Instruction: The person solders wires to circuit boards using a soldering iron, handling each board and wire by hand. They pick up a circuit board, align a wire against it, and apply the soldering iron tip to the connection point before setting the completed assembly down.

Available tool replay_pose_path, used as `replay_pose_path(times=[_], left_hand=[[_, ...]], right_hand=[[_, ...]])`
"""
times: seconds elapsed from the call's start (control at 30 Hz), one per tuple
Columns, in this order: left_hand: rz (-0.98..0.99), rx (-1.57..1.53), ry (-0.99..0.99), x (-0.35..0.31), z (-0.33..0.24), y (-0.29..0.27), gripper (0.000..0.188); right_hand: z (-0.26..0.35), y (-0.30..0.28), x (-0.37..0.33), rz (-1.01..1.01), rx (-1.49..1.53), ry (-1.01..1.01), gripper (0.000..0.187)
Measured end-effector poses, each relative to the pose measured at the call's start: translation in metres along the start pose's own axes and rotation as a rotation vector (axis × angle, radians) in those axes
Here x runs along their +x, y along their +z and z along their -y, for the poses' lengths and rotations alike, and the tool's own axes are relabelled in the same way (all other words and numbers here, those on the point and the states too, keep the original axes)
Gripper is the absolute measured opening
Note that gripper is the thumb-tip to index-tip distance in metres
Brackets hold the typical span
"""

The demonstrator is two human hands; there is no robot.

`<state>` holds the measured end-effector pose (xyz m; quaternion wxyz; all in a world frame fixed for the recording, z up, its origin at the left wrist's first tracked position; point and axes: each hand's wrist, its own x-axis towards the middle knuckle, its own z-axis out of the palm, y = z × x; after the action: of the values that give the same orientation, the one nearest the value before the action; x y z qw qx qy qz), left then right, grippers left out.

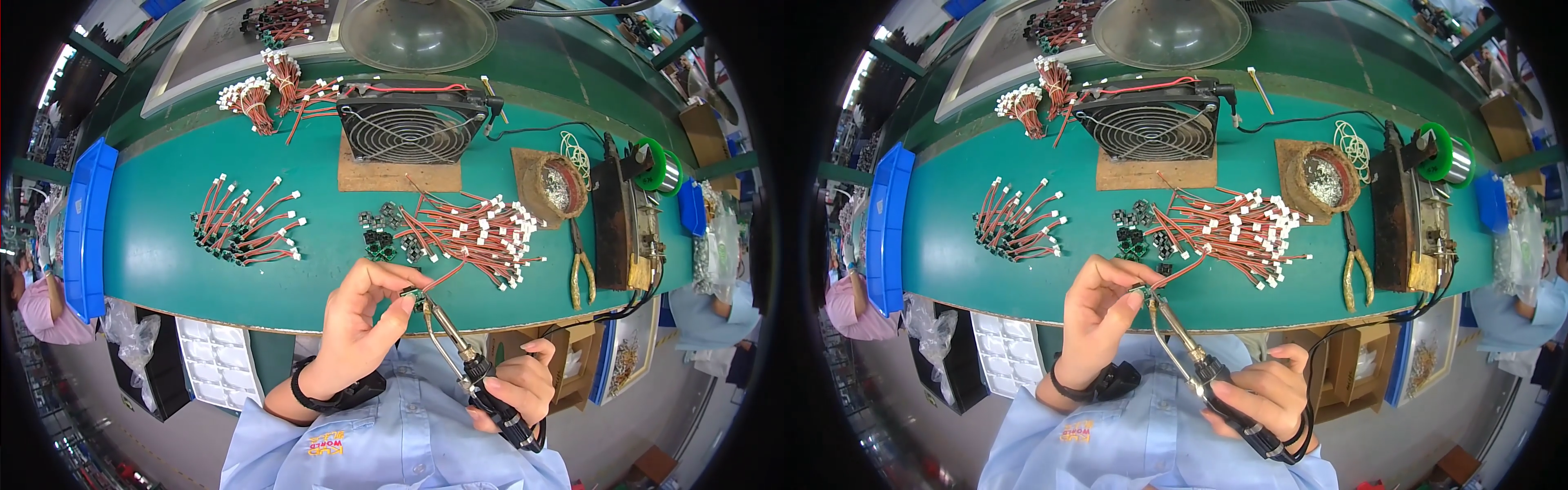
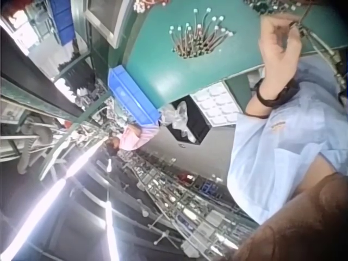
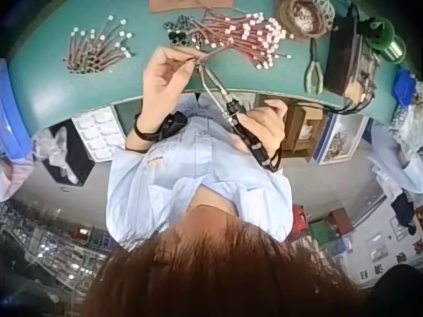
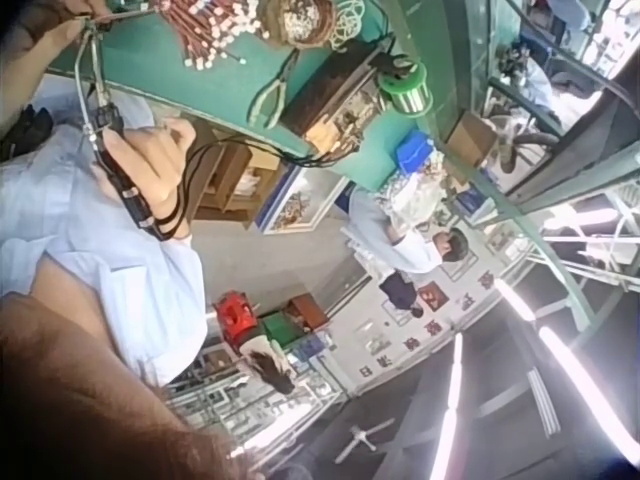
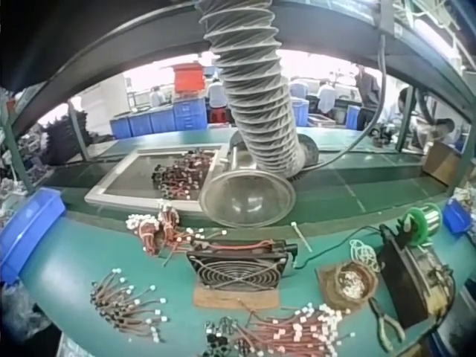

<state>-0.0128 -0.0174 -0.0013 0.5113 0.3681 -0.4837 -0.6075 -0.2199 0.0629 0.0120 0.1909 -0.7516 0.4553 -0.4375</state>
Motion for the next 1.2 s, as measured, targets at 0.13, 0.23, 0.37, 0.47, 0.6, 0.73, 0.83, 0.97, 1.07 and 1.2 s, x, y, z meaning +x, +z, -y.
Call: replay_pose_path(times=[0.13, 0.23, 0.37, 0.47, 0.6, 0.73, 0.83, 0.97, 1.07, 1.2], left_hand=[[0.011, -0.024, -0.014, 0.0, 0.0, -0.001, 0.012], [0.015, -0.018, -0.017, 0.0, 0.0, -0.001, 0.013], [0.018, -0.011, -0.017, 0.0, 0.0, 0.0, 0.013], [0.017, -0.008, -0.01, 0.0, 0.002, 0.0, 0.013], [0.01, 0.019, 0.015, 0.0, 0.002, -0.001, 0.014], [-0.001, 0.085, 0.072, -0.001, 0.002, -0.001, 0.015], [-0.013, 0.168, 0.126, -0.001, 0.002, 0.0, 0.016], [0.019, 0.242, 0.093, -0.003, -0.002, -0.002, 0.015], [-0.021, 0.189, 0.125, 0.0, 0.0, -0.002, 0.015], [-0.026, -0.018, 0.053, 0.003, -0.011, -0.001, 0.013]], right_hand=[[-0.001, 0.0, 0.0, 0.006, 0.001, -0.001, 0.039], [-0.001, 0.0, 0.0, 0.01, 0.002, -0.001, 0.039], [-0.003, 0.002, 0.0, -0.004, -0.016, -0.031, 0.037], [-0.005, 0.004, -0.001, -0.025, -0.049, -0.093, 0.036], [0.0, -0.001, 0.001, 0.023, 0.0, 0.002, 0.039], [0.002, -0.002, 0.001, 0.024, -0.004, 0.003, 0.039], [0.001, -0.002, 0.0, 0.031, -0.001, -0.001, 0.038], [0.001, -0.002, 0.001, 0.02, 0.004, -0.003, 0.038], [0.0, -0.005, 0.006, 0.008, -0.016, -0.04, 0.039], [-0.014, -0.011, -0.003, -0.234, -0.052, -0.004, 0.042]])
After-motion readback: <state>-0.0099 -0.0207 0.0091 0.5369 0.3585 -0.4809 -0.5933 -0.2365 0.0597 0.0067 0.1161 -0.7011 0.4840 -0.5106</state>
